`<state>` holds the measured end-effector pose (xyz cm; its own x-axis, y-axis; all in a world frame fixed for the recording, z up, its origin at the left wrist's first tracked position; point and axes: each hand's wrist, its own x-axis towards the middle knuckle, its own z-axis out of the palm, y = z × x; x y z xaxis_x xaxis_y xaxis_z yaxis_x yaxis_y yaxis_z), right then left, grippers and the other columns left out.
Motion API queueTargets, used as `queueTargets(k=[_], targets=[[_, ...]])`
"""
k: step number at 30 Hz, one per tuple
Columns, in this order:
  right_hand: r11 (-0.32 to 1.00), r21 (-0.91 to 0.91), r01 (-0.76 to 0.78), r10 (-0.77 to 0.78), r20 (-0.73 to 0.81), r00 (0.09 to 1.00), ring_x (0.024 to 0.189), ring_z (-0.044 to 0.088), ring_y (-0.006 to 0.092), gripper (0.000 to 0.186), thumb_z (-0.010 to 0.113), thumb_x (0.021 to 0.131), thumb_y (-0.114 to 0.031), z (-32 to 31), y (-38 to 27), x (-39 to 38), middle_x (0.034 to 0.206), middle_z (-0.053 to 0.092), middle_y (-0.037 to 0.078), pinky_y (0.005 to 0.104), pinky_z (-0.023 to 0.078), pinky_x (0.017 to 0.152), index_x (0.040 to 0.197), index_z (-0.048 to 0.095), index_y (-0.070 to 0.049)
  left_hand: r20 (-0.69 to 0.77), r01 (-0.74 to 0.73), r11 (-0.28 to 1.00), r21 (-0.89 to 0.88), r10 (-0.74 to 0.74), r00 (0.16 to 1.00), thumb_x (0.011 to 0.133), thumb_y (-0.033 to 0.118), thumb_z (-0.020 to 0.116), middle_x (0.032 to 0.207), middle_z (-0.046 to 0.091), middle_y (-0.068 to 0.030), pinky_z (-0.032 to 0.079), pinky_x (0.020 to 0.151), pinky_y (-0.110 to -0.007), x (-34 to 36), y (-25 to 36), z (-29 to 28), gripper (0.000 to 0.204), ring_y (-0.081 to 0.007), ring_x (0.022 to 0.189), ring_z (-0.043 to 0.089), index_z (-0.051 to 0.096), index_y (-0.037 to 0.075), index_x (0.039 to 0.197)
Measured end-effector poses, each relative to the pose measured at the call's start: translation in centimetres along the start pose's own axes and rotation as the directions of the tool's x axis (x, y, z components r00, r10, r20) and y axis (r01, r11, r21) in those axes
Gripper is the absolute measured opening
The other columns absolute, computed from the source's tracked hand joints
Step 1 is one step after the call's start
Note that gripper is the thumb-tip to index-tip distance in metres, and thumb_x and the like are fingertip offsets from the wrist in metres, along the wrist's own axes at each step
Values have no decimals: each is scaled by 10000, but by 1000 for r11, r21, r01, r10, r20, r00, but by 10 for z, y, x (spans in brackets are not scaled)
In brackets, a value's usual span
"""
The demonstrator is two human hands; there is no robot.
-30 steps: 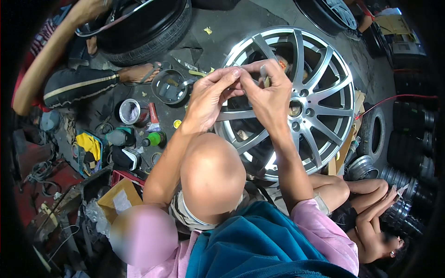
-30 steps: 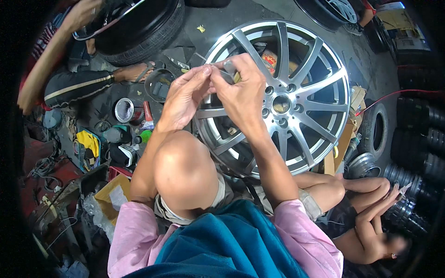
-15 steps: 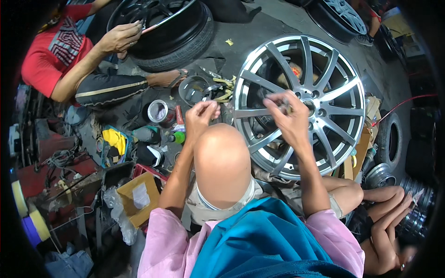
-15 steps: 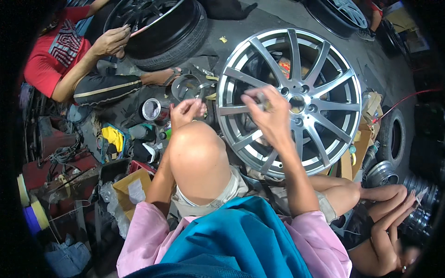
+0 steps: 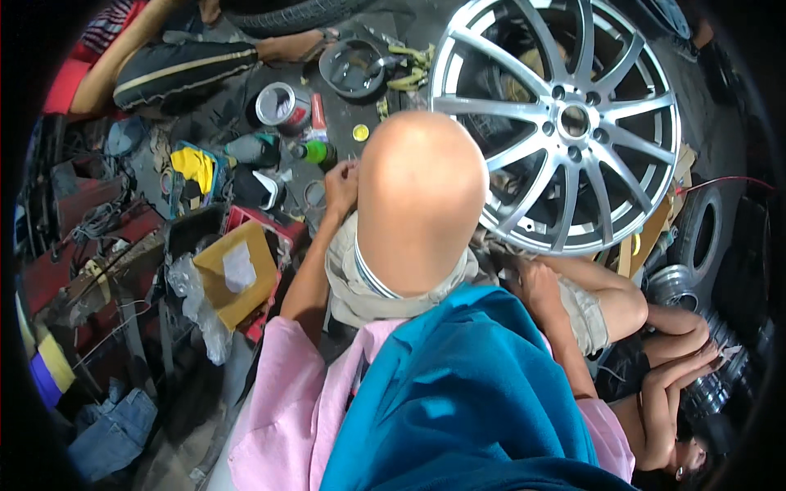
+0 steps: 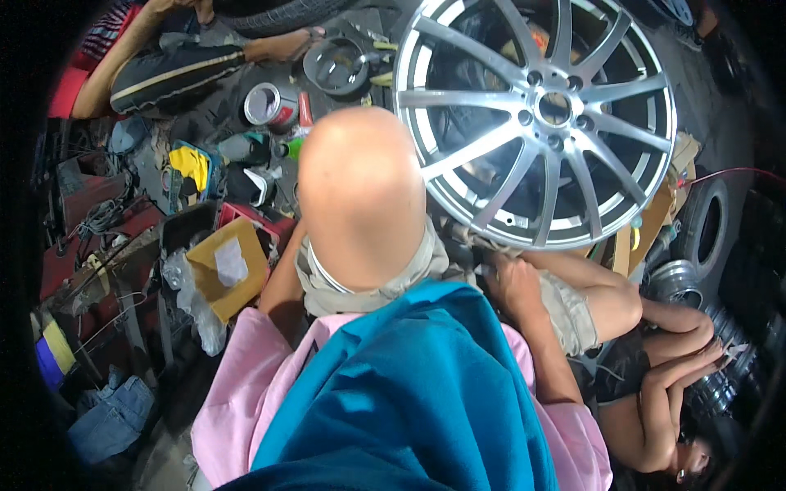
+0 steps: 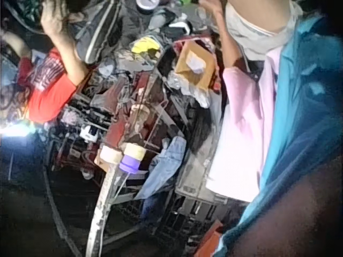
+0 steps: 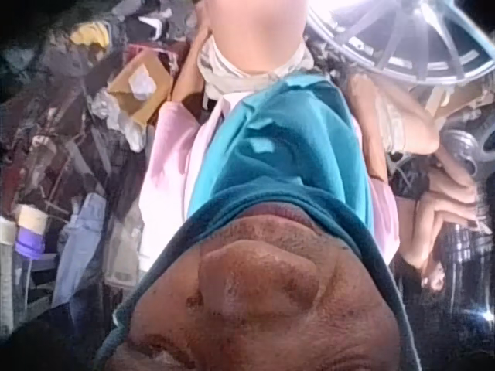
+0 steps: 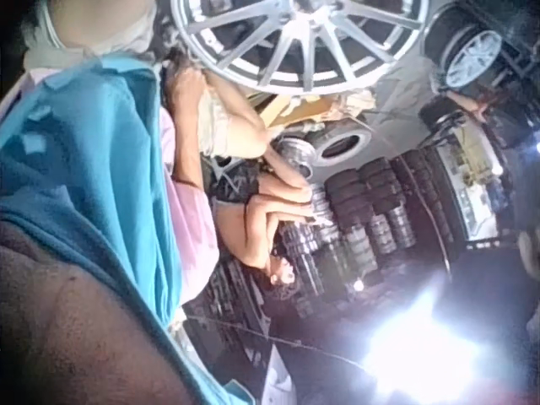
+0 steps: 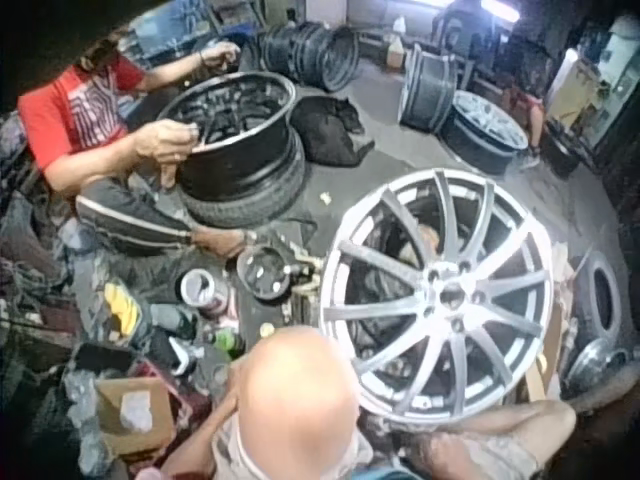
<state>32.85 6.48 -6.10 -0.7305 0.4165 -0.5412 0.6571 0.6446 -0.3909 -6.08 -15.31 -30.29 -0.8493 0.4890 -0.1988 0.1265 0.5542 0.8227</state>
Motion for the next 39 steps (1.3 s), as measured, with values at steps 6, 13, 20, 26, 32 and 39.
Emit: queueTargets(k=[6,13,20,26,32,39], targets=[[946,-251,205,-288,-366,885,1125,690,422,561,735,868,-212,72,36,38,1203,706,257,551,534,982,1359,611,28,9,61,996,60,-61,998,996,168,674,838,754,-73,540,664,-297,-17,2,-4,202,-121,730,672,755,-17,977],[813,-520,262,-503,-399,767,1188,639,403,434,647,865,-177,141,63,78,1263,658,228,582,500,1045,1275,671,-37,-57,148,986,82,-144,988,972,141,684,825,757,-75,545,650,-296,-37,-15,-33,176,-126,710,678,761,-17,961],[428,-897,111,-704,-254,663,1230,613,447,473,599,930,-273,174,96,96,1355,610,274,622,528,982,1317,653,-6,-91,171,984,56,-166,982,947,114,694,811,759,-77,551,635,-295,-19,-22,-40,151,-131,691,684,767,-18,945],[635,-717,289,-557,-165,814,1167,659,427,417,584,973,-324,153,84,83,1265,658,287,586,562,926,1250,707,-36,-44,215,976,24,-213,976,926,91,703,800,762,-78,555,623,-294,-40,-21,-19,130,-136,675,689,772,-18,931],[997,-27,67,-63,138,989,1018,680,393,314,661,977,-240,50,65,9,1077,704,213,472,554,912,1183,714,-9,29,274,960,-54,-273,962,905,68,711,789,764,-80,560,610,-293,-37,-32,0,110,-141,658,694,777,-19,918],[776,617,-133,211,-56,976,866,623,214,317,662,1058,-308,-53,21,-41,993,668,80,344,499,770,1145,713,-8,83,358,917,-174,-349,934,880,41,721,775,766,-82,566,596,-292,-20,-56,9,89,-146,639,700,783,-19,902]])
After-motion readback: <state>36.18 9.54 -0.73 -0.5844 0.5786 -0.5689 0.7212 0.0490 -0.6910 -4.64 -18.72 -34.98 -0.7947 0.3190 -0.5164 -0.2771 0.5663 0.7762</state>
